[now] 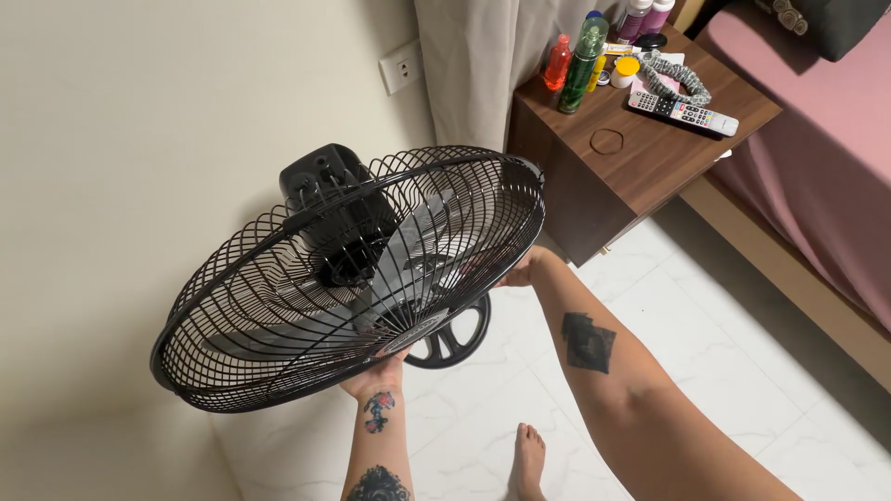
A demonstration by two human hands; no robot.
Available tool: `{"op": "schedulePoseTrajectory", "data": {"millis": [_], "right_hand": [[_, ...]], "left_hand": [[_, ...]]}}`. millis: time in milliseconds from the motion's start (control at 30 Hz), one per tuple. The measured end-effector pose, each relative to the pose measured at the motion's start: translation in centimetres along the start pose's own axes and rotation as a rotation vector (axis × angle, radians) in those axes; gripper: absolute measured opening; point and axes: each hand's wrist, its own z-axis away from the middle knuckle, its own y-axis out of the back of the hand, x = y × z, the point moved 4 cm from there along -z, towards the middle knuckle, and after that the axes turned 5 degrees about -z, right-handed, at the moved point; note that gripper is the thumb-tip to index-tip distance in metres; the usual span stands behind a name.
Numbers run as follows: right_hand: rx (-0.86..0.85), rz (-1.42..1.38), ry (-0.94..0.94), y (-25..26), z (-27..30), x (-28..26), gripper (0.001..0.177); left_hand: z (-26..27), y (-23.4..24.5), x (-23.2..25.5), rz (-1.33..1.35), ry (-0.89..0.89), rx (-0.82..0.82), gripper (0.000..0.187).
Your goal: The person disassembles a standing electric fan by removing the front grille, fan blades, and rear grille, then reassembles them in reverse order. The person also briefly handles a pile of clothes on the bed, folding a white garment and placing it aside.
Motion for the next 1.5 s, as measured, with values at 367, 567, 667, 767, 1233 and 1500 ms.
{"op": "schedulePoseTrajectory", "data": {"millis": [367, 567, 667, 767, 1233, 1500], "right_hand": [[0.042, -0.339, 0.03, -2.7, -0.8, 5.6, 0.014], [0.309, -0.218, 0.007, -2.4, -0.7, 5.7, 0.026], [0.486, -0.163, 0.101, -1.4, 1.2, 4.6, 0.022], [0.58, -0.208, 0.323, 0.6, 4.4, 0.8, 0.021], [0.575, 0.31, 0.365, -4.2, 17.7, -19.4, 0.045], [0.492, 0.411, 0.144, -2.7, 14.7, -21.3, 0.045]], "left_hand": [[0.8, -0.5, 0.0, 0.048, 0.023, -0.02, 0.074], [-2.4, 2.2, 0.1, -0.009, 0.06, 0.049, 0.063], [-4.8, 5.4, 1.5, -0.201, 0.029, 0.051, 0.053], [-5.6, 6.9, 6.3, -0.418, -0.123, 0.094, 0.042], [26.7, -25.4, 2.6, -1.549, -1.764, -1.111, 0.03], [24.0, -30.7, -8.2, -2.805, -1.288, -0.688, 0.039]]}}
